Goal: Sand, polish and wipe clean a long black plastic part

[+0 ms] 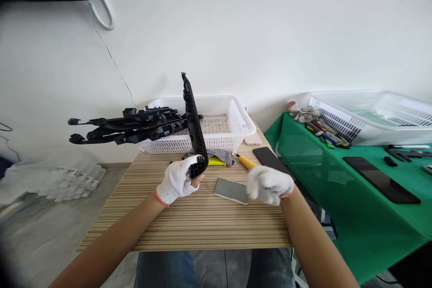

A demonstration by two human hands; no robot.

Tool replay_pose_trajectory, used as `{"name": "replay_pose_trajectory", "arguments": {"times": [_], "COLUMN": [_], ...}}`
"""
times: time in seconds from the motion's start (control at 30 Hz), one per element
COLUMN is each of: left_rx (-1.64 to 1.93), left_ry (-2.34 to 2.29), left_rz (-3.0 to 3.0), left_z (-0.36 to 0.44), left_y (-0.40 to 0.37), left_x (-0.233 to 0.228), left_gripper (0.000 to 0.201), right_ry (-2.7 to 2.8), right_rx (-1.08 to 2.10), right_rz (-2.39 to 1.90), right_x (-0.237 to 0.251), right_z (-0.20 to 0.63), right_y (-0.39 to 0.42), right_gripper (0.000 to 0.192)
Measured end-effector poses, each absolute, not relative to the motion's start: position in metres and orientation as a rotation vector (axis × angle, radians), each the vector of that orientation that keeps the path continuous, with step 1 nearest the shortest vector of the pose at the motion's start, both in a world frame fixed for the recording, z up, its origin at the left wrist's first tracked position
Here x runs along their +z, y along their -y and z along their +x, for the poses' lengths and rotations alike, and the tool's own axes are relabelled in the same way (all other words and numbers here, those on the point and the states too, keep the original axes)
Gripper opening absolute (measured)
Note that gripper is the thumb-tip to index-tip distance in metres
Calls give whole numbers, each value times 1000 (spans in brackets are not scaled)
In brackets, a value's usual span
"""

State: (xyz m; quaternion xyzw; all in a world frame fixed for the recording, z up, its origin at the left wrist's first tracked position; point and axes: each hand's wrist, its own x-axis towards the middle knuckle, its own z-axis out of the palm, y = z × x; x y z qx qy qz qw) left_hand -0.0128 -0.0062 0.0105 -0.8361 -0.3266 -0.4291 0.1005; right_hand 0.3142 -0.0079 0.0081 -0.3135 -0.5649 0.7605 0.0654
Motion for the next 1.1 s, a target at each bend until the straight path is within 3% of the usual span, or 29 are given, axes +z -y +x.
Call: {"name": "replay_pose_trajectory", "arguments": {"times": [0.1,0.17,0.33,0.5,0.63,0.77,0.83,1.1], "left_rx": [-1254,-1257,-1272,-1294,-1308,-1237,-1221,-1189], "left_ry": [956,918,907,902,860,950,955,976], "left_rz": [-2459,-2452,-2430,-2449,-2462,-2515,-2498,-2238], "left_z": [-12,-12,-14,-19,-23,-24,-23,-18], "left_y": [6,6,5,6,6,4,3,3], "left_x": [13,14,15,20,25,24,22,19], "left_gripper": [41,42,43,42,41,36,35,25], "right_ry": [1682,1559,1478,1638,1909,2184,2244,1774], "right_rx": [2474,2400,1993,1345,779,476,420,788], "right_rz": [-885,-781,-854,-1419,-1616,-1641,-1606,-1017], "right_x": [11,9,4,32,47,32,22,29], "right_z": [278,252,215,212,206,188,182,182], "right_y": [16,20,23,-1,-21,-14,-5,22], "right_gripper": [54,52,52,48,35,36,36,52]}}
